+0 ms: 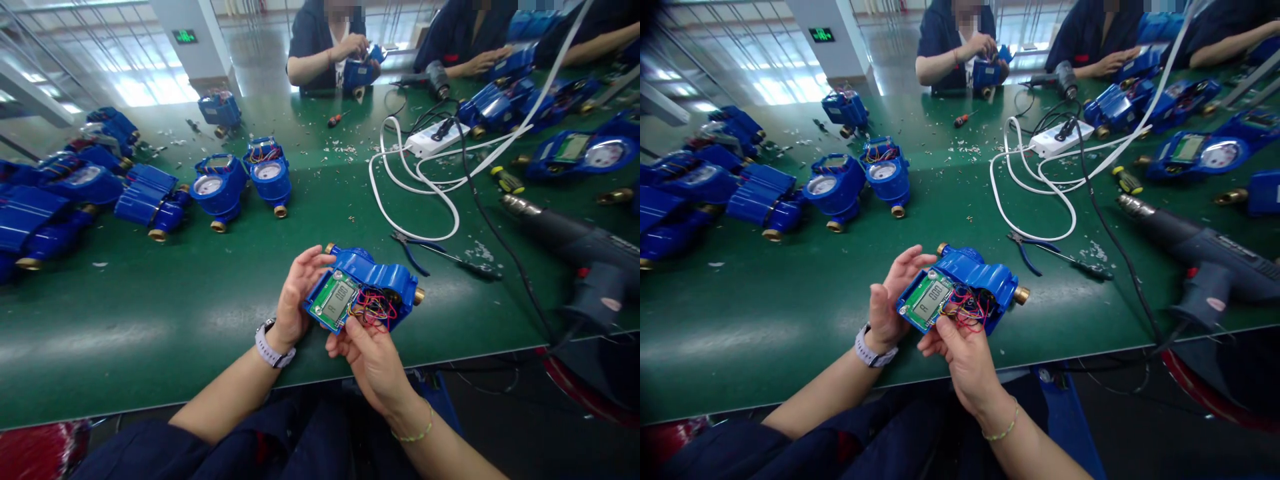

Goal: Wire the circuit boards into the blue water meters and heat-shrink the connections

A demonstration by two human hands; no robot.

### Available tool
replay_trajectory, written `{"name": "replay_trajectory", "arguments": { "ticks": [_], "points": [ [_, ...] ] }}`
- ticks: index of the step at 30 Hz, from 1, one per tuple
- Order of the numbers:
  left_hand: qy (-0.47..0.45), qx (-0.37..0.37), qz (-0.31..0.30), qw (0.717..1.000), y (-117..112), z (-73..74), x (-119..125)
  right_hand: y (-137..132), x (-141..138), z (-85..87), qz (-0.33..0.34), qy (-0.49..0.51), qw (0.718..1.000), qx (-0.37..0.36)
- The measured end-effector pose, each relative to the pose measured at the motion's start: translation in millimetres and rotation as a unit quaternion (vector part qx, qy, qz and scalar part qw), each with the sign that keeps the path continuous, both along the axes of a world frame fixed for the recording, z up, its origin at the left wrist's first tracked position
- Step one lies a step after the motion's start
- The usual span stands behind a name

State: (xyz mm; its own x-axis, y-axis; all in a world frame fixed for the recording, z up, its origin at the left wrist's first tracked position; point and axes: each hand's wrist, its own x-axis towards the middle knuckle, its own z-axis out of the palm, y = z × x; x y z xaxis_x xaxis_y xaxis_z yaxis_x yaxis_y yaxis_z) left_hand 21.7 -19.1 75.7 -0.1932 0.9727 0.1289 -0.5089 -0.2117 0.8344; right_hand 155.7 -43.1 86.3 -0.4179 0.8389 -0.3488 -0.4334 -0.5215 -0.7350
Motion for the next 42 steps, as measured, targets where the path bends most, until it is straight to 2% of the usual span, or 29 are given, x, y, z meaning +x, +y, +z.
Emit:
{"name": "replay_trajectory", "arguments": {
  "ticks": [5, 10, 15, 19, 24, 27, 29, 30, 31, 32, 33, 34, 35, 37, 40, 42],
  "points": [
    [-0.083, -0.035, 0.005, 0.996, -7.6, 2.5, 10.7, -1.0, -9.9, -0.1, -0.026, 0.042, 0.999, -0.01],
    [-0.134, -0.086, -0.08, 0.984, -14.1, 4.5, 11.0, -1.7, -17.5, -4.7, -0.023, 0.054, 0.998, -0.005],
    [-0.175, -0.09, -0.13, 0.972, -16.2, 1.7, 9.5, -5.1, -20.9, -9.6, -0.005, 0.037, 0.999, 0.008],
    [-0.165, -0.058, -0.184, 0.967, -19.3, -1.2, 16.8, -8.9, -19.9, -11.2, 0.014, 0.012, 1.0, 0.018],
    [-0.14, -0.078, -0.145, 0.976, -18.6, 1.2, 19.4, -7.4, -2.6, -6.8, 0.065, -0.019, 0.997, 0.025],
    [-0.144, -0.093, -0.119, 0.978, -14.0, 4.6, 14.8, -2.8, 28.6, -0.7, 0.158, -0.079, 0.983, 0.053],
    [-0.155, -0.095, -0.1, 0.978, -10.3, 7.1, 11.1, 3.3, 58.1, 1.9, 0.215, -0.161, 0.957, 0.107],
    [-0.165, -0.1, -0.091, 0.977, -8.5, 8.4, 9.3, 8.2, 74.2, 2.1, 0.213, -0.214, 0.942, 0.147],
    [-0.175, -0.106, -0.087, 0.975, -6.7, 9.8, 7.5, 14.8, 90.5, 1.5, 0.165, -0.281, 0.924, 0.199],
    [-0.186, -0.116, -0.085, 0.972, -5.2, 11.0, 5.7, 23.4, 106.3, -0.1, 0.103, -0.371, 0.887, 0.255],
    [-0.195, -0.125, -0.085, 0.969, -3.9, 12.3, 4.0, 34.0, 121.1, -2.6, 0.029, -0.476, 0.82, 0.315],
    [-0.204, -0.132, -0.086, 0.966, -2.8, 13.4, 2.4, 46.5, 134.6, -5.7, -0.025, -0.578, 0.733, 0.357],
    [-0.211, -0.138, -0.089, 0.964, -2.1, 14.3, 0.9, 60.4, 146.4, -9.5, -0.063, -0.618, 0.693, 0.366],
    [-0.223, -0.143, -0.102, 0.959, -1.4, 15.5, -1.7, 90.2, 164.8, -18.3, -0.093, -0.663, 0.638, 0.38],
    [-0.24, -0.14, -0.121, 0.953, -1.4, 15.4, -4.7, 128.3, 180.9, -31.6, -0.058, -0.71, 0.58, 0.396],
    [-0.249, -0.141, -0.129, 0.95, -1.2, 14.3, -6.2, 143.6, 186.2, -38.2, -0.027, -0.733, 0.548, 0.401]
  ]
}}
